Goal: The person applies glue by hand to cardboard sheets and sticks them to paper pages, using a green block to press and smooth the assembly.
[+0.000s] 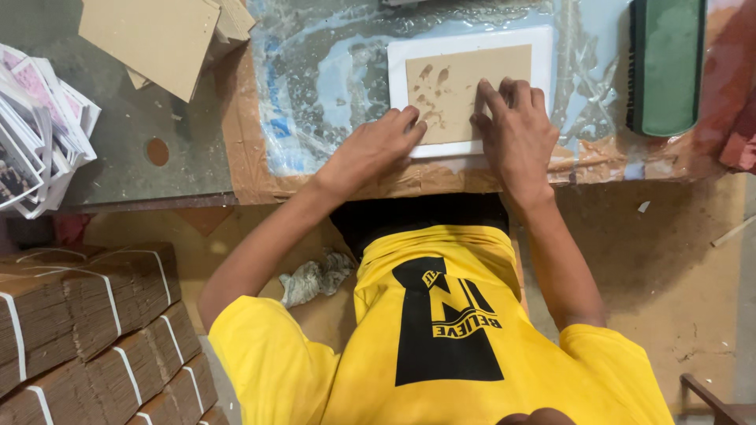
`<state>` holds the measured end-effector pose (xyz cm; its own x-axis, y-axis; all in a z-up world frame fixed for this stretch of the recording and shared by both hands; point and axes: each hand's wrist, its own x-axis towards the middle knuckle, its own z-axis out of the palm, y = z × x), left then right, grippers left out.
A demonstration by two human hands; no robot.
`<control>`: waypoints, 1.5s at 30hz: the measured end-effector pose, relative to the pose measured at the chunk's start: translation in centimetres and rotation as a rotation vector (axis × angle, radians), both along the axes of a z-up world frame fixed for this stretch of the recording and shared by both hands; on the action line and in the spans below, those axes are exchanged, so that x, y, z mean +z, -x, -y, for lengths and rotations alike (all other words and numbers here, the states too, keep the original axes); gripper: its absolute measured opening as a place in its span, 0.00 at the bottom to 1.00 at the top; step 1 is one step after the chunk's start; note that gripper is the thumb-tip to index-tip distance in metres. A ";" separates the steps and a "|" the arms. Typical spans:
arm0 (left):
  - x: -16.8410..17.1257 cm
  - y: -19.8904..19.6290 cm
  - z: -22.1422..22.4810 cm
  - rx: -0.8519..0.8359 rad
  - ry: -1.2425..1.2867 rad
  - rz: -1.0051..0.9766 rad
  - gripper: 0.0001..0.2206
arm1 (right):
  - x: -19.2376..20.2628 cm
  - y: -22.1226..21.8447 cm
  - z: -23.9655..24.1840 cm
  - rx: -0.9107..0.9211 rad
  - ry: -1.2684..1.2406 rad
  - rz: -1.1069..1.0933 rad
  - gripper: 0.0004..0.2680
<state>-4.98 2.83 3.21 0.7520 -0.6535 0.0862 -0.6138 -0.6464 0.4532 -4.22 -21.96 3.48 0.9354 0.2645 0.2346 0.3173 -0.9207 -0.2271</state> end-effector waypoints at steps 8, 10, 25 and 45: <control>-0.8 -1.6 -1.5 -0.101 0.071 -0.057 0.14 | -0.5 0.0 0.1 -0.002 0.004 0.007 0.19; -0.9 -1.8 -1.6 -0.114 0.099 -0.060 0.15 | -0.5 0.0 0.2 0.002 0.009 0.018 0.19; -1.2 -0.8 -1.2 -0.079 0.016 0.080 0.04 | -0.2 0.2 0.0 0.021 -0.025 0.007 0.18; -4.7 -0.9 -0.3 -0.041 -0.117 0.242 0.02 | -0.7 0.3 -0.2 0.004 0.028 -0.005 0.18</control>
